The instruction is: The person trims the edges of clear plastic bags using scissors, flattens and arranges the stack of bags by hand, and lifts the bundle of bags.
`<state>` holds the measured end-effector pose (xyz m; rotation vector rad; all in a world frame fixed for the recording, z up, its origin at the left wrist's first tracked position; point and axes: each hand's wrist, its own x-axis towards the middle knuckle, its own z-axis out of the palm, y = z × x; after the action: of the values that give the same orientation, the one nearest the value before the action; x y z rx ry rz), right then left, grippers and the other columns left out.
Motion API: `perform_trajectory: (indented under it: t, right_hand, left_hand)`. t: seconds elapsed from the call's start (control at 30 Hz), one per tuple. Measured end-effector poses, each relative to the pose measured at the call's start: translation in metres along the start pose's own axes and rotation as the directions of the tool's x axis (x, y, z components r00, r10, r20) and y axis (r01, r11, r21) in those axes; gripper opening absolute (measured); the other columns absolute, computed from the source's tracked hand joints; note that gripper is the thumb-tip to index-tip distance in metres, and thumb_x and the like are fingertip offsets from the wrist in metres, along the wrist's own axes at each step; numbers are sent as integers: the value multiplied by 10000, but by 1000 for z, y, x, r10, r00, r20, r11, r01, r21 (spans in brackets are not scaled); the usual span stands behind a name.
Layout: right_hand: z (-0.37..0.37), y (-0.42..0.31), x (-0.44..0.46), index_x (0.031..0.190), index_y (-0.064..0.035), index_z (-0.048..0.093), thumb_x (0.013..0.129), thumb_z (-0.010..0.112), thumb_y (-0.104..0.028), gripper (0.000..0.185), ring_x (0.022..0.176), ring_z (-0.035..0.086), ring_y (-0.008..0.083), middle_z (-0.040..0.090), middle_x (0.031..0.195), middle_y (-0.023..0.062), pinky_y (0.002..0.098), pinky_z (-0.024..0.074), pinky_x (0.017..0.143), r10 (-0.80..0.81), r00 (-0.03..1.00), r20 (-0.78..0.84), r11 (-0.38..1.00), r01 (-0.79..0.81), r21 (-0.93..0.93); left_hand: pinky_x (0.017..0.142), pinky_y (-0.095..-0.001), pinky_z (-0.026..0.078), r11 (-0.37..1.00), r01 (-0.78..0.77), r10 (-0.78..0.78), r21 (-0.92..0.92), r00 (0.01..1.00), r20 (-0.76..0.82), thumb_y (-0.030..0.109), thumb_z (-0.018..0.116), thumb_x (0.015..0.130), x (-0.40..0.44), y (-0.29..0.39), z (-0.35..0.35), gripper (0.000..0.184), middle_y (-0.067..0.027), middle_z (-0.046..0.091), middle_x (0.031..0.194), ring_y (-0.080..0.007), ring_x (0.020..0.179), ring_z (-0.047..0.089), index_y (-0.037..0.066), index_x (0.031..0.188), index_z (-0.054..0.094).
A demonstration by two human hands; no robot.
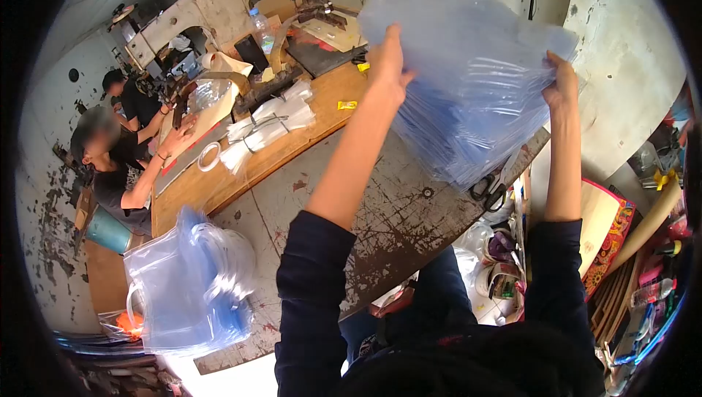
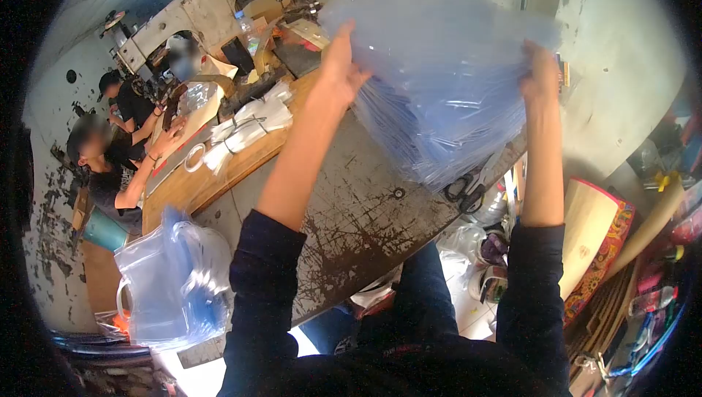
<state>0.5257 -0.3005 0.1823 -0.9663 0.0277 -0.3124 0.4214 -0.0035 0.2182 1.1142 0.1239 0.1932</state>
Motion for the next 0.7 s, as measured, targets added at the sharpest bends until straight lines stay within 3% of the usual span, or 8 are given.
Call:
perform_trajectory:
  t: [0.13, 0.3, 0.37, 0.4, 0.47, 0.57, 0.6, 0.7]
  right_hand:
    - [17, -5, -18, 1019, 21, 509, 813, 532, -124, 253, 850, 552, 252, 566, 921, 111, 395, 461, 781, -105, 994, 6, 994, 105, 26]
    - [-6, -14, 0, 1127, 45, 470, 842, 529, -314, 462, 951, 536, 259, 541, 1087, 158, 368, 411, 861, -60, 986, 156, 998, 62, -7]
    - [9, -48, -57, 1208, 63, 416, 833, 467, -509, 687, 1063, 488, 267, 488, 1194, 173, 344, 356, 923, -30, 989, 144, 891, 91, -444]
    - [3, -45, -62, 1208, 63, 416, 833, 467, -509, 687, 1063, 488, 267, 488, 1194, 173, 344, 356, 923, -33, 988, 149, 892, 96, -442]
    - [-8, -33, -63, 1275, 66, 334, 814, 366, -630, 835, 1168, 405, 277, 432, 1260, 184, 349, 305, 967, -352, 934, -64, 827, 278, -488]
    - [1, 4, -64, 1322, 45, 255, 823, 315, -642, 851, 1206, 358, 284, 394, 1293, 185, 358, 262, 999, -398, 872, -285, 897, 305, -319]
    - [0, 22, -52, 1344, 13, 211, 868, 299, -579, 765, 1275, 218, 238, 253, 1374, 149, 324, 141, 1048, -528, 839, -130, 835, 485, -260]
    - [-2, 32, -31, 1341, 9, 229, 879, 278, -566, 740, 1269, 225, 234, 276, 1364, 145, 331, 142, 1047, -465, 876, -126, 878, 438, -194]
  left_hand:
    - [924, -414, 377, 997, -49, 58, -67, 988, 140, 359, 454, 862, 9, 4, 9, 549, -131, 440, 1214, -267, 1084, 460, 2, 1262, 337]
    - [1006, -409, 250, 993, -66, 74, 102, 994, -86, 465, 487, 806, 3, -19, 10, 821, -219, 235, 1342, -315, 1237, 272, -60, 1329, 133]
    - [1027, -402, 198, 980, -140, 156, 138, 982, -112, 476, 482, 805, -11, -27, 11, 857, -243, 203, 1352, -330, 1263, 211, -69, 1335, 86]
    - [1047, -394, 146, 964, -198, 224, 179, 965, -139, 488, 476, 804, -17, -32, 12, 894, -267, 172, 1362, -345, 1289, 150, -78, 1340, 39]
    - [1050, -393, 136, 944, -269, 302, 191, 938, -172, 488, 478, 802, -30, -35, 22, 903, -274, 140, 1372, -349, 1295, 130, -85, 1338, 30]
    - [1056, -419, 103, 922, -312, 362, 230, 906, -219, 478, 442, 816, -41, -32, 40, 874, -287, 75, 1390, -356, 1314, 62, -83, 1339, 23]
    - [1055, -438, 90, 924, -275, 337, 265, 913, -229, 472, 420, 824, -40, -33, 44, 853, -294, 66, 1388, -363, 1315, 42, -74, 1343, 19]
    - [1049, -482, 64, 919, -205, 301, 338, 918, -260, 465, 354, 845, -41, -36, 45, 801, -310, 52, 1384, -378, 1317, 15, -51, 1352, 9]
